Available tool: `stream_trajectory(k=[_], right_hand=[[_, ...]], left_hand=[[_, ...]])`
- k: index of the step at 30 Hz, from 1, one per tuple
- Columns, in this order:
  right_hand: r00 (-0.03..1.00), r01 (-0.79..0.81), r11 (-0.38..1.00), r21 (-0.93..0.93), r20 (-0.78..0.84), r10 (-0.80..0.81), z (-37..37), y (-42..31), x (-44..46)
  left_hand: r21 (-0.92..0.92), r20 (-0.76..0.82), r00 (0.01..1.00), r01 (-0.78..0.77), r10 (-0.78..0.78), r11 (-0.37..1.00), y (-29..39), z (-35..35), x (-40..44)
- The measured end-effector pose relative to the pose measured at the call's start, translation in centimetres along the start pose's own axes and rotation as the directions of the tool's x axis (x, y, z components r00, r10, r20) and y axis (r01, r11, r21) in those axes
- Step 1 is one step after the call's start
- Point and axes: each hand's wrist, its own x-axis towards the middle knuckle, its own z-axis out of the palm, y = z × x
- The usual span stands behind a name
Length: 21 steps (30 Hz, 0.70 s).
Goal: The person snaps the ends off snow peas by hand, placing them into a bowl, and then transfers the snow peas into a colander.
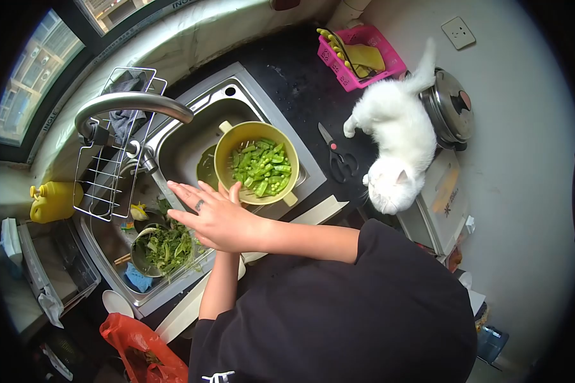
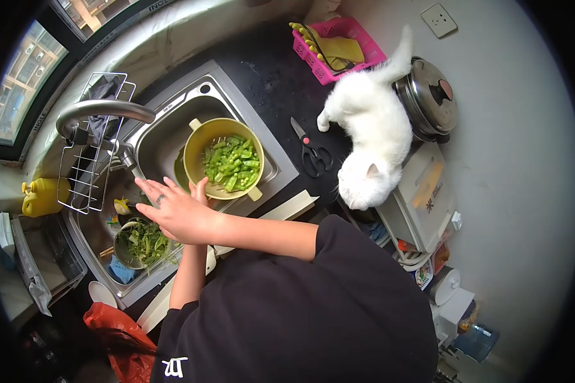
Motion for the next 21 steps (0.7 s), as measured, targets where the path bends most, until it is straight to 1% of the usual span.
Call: stream_trajectory(k=[1, 2, 3, 5, 6, 7, 8, 9, 11, 12, 14, 15, 16, 17, 19, 20, 21], right_hand=[[1.0, 0.015, 1.0, -0.005, -0.023, -0.015, -0.4, -0.4, 0.0], [0.998, 0.052, 0.996, 0.066, -0.049, -0.049, 0.2, -0.1, 0.1], [0.997, 0.052, 0.997, 0.063, -0.051, -0.049, 0.3, 0.0, 0.1], [0.997, 0.038, 0.996, 0.086, -0.067, -0.033, 0.2, 0.1, 0.1], [0.993, 0.024, 0.998, 0.061, -0.113, -0.017, -0.7, -0.1, 0.2], [0.993, 0.024, 0.998, 0.057, -0.116, -0.017, -0.7, 0.1, 0.1], [0.997, -0.039, 0.986, 0.164, -0.065, 0.05, -0.7, 0.4, 0.0], [0.994, -0.106, 0.959, 0.264, -0.007, 0.112, -0.7, 0.8, -0.1], [0.993, -0.114, 0.968, 0.224, -0.003, 0.118, -1.3, 1.2, 0.0], [0.993, -0.1, 0.968, 0.23, -0.031, 0.11, -1.4, 1.4, 0.0], [0.992, -0.094, 0.967, 0.235, -0.059, 0.111, -1.4, 1.8, 0.0], [0.994, -0.028, 0.996, 0.084, -0.104, 0.037, -1.4, 1.9, 0.0], [0.99, 0.035, 0.997, -0.071, -0.137, -0.044, -1.3, 2.0, 0.2], [0.989, 0.031, 0.997, -0.071, -0.139, -0.041, -1.2, 1.8, 0.3], [1.0, 0.029, 0.974, 0.223, -0.007, -0.028, -1.7, 0.7, 1.0], [0.997, 0.037, 0.944, 0.329, 0.051, -0.057, -2.2, -0.2, 1.6], [0.991, 0.12, 0.916, 0.382, 0.003, -0.132, -1.9, -0.9, 2.4]], left_hand=[[0.0, 0.02, 1.0, -0.003, 0.003, 1.0, -0.2, 1.1, 0.4], [0.005, 0.062, 0.995, -0.083, 0.083, 0.997, -0.7, 2.1, 1.4], [0.006, 0.064, 0.994, -0.085, 0.084, 0.996, -0.5, 3.4, 1.9], [0.089, 0.072, 0.99, -0.131, 0.125, 0.987, 0.0, 5.8, 3.1], [0.092, 0.087, 0.988, -0.136, 0.128, 0.986, 0.2, 6.8, 3.8], [0.095, 0.102, 0.986, -0.141, 0.131, 0.985, 0.1, 7.5, 4.8], [0.11, 0.114, 0.976, -0.196, 0.184, 0.974, -1.2, 7.8, 7.0], [0.11, 0.118, 0.976, -0.197, 0.184, 0.974, -2.4, 8.3, 8.7], [0.337, 0.047, 0.955, -0.291, 0.292, 0.896, -3.7, 9.4, 11.2], [0.379, 0.017, 0.956, -0.279, 0.294, 0.882, -3.8, 9.9, 11.7], [0.387, 0.022, 0.965, -0.25, 0.262, 0.887, -1.9, 11.0, 10.4], [0.395, 0.022, 0.972, -0.225, 0.235, 0.891, -1.4, 11.4, 10.0], [0.413, 0.048, 0.97, -0.238, 0.24, 0.879, -1.8, 11.4, 10.9], [0.415, 0.05, 0.97, -0.237, 0.238, 0.878, -1.8, 11.4, 11.1], [0.409, 0.104, 0.966, -0.258, 0.236, 0.876, -1.0, 11.6, 10.7], [0.352, 0.121, 0.974, -0.224, 0.193, 0.909, -0.6, 11.4, 9.9], [0.352, 0.122, 0.973, -0.225, 0.194, 0.909, -0.5, 10.9, 9.3]])
